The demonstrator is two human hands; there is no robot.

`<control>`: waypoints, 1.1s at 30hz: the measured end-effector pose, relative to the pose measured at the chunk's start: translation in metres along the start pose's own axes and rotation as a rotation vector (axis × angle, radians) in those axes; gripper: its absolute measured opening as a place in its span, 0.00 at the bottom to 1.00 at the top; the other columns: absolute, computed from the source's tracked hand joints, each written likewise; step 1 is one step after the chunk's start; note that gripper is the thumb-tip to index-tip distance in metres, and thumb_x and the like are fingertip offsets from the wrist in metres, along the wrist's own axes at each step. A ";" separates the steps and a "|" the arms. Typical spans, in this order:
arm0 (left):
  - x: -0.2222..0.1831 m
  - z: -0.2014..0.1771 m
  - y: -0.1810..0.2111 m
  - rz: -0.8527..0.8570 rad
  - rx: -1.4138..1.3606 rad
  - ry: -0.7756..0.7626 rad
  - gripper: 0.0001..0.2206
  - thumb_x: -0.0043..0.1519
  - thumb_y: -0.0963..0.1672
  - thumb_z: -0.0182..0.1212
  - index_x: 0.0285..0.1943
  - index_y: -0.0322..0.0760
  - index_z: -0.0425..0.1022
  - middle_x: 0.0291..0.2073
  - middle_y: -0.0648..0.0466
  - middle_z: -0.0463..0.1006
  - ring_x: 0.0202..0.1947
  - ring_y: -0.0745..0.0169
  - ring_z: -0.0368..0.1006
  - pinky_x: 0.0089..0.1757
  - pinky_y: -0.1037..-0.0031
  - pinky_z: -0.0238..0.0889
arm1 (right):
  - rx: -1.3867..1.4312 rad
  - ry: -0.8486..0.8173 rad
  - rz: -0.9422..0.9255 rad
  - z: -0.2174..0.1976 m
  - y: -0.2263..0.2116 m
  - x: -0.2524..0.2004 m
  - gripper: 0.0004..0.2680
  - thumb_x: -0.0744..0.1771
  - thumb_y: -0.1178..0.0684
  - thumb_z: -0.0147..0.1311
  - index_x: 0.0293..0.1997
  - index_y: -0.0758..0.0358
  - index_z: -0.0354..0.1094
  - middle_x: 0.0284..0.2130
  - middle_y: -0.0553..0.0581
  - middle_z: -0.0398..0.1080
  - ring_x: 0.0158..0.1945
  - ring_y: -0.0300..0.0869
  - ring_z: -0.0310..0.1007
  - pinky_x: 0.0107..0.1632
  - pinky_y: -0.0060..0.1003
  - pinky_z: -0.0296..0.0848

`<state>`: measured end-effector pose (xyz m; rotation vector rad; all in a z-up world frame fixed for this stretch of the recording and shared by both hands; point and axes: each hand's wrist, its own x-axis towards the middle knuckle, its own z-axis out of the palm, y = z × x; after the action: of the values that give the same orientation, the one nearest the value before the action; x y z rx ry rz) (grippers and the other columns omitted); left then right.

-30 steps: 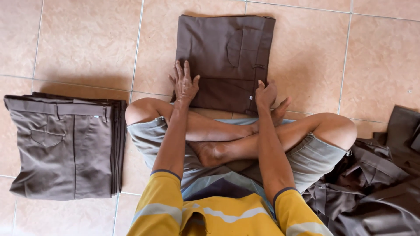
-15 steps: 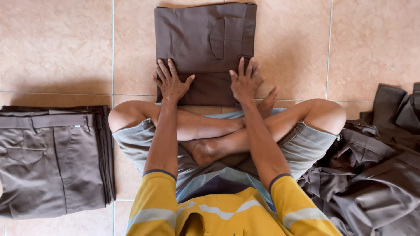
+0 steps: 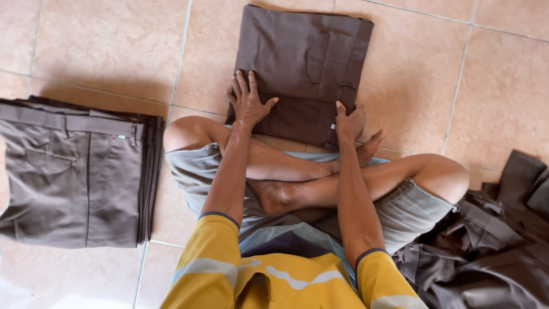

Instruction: Folding brown trousers and stacking them neatly on the floor.

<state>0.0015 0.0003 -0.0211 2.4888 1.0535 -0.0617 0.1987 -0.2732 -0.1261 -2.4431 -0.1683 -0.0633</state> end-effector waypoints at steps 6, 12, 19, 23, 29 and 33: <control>0.028 0.028 -0.018 -0.040 -0.262 0.158 0.39 0.64 0.57 0.64 0.79 0.40 0.55 0.79 0.38 0.41 0.79 0.38 0.33 0.68 0.34 0.32 | 0.028 -0.009 -0.040 -0.037 -0.050 -0.018 0.24 0.65 0.40 0.67 0.56 0.72 0.65 0.46 0.78 0.68 0.52 0.72 0.71 0.54 0.64 0.72; 0.046 0.047 -0.041 -0.303 -0.269 0.353 0.36 0.55 0.53 0.74 0.68 0.39 0.60 0.63 0.46 0.63 0.58 0.40 0.66 0.53 0.49 0.65 | 0.098 -0.018 0.003 -0.044 -0.050 -0.018 0.24 0.68 0.38 0.63 0.57 0.75 0.65 0.46 0.78 0.69 0.52 0.72 0.71 0.54 0.65 0.72; 0.037 0.029 -0.030 -0.353 -0.280 0.371 0.35 0.53 0.55 0.76 0.64 0.41 0.63 0.59 0.49 0.65 0.56 0.43 0.66 0.51 0.50 0.66 | 0.035 0.016 0.034 -0.045 -0.056 -0.016 0.26 0.68 0.30 0.57 0.50 0.74 0.67 0.42 0.81 0.70 0.49 0.75 0.72 0.51 0.69 0.72; 0.040 0.028 -0.036 -0.363 -0.351 0.382 0.31 0.55 0.53 0.74 0.61 0.40 0.63 0.56 0.48 0.66 0.55 0.39 0.67 0.51 0.48 0.66 | 0.040 0.004 0.050 -0.057 -0.078 -0.023 0.27 0.70 0.30 0.52 0.52 0.77 0.65 0.43 0.82 0.70 0.49 0.77 0.72 0.50 0.70 0.72; 0.066 0.050 -0.062 -0.316 -0.487 0.335 0.33 0.50 0.50 0.80 0.57 0.36 0.64 0.51 0.42 0.69 0.53 0.32 0.69 0.51 0.45 0.66 | -0.063 -0.077 0.051 -0.044 -0.053 -0.008 0.25 0.69 0.28 0.55 0.53 0.66 0.65 0.41 0.74 0.72 0.47 0.70 0.75 0.48 0.66 0.75; 0.067 0.043 -0.067 -0.301 -0.592 0.202 0.30 0.52 0.51 0.78 0.57 0.35 0.70 0.49 0.42 0.76 0.53 0.33 0.74 0.51 0.49 0.68 | -0.040 -0.113 0.021 -0.035 -0.040 0.011 0.24 0.69 0.30 0.55 0.53 0.68 0.66 0.44 0.77 0.72 0.50 0.72 0.74 0.52 0.67 0.72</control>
<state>0.0079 0.0690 -0.0991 1.8213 1.2958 0.3662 0.2038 -0.2643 -0.0727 -2.4892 -0.1930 0.0812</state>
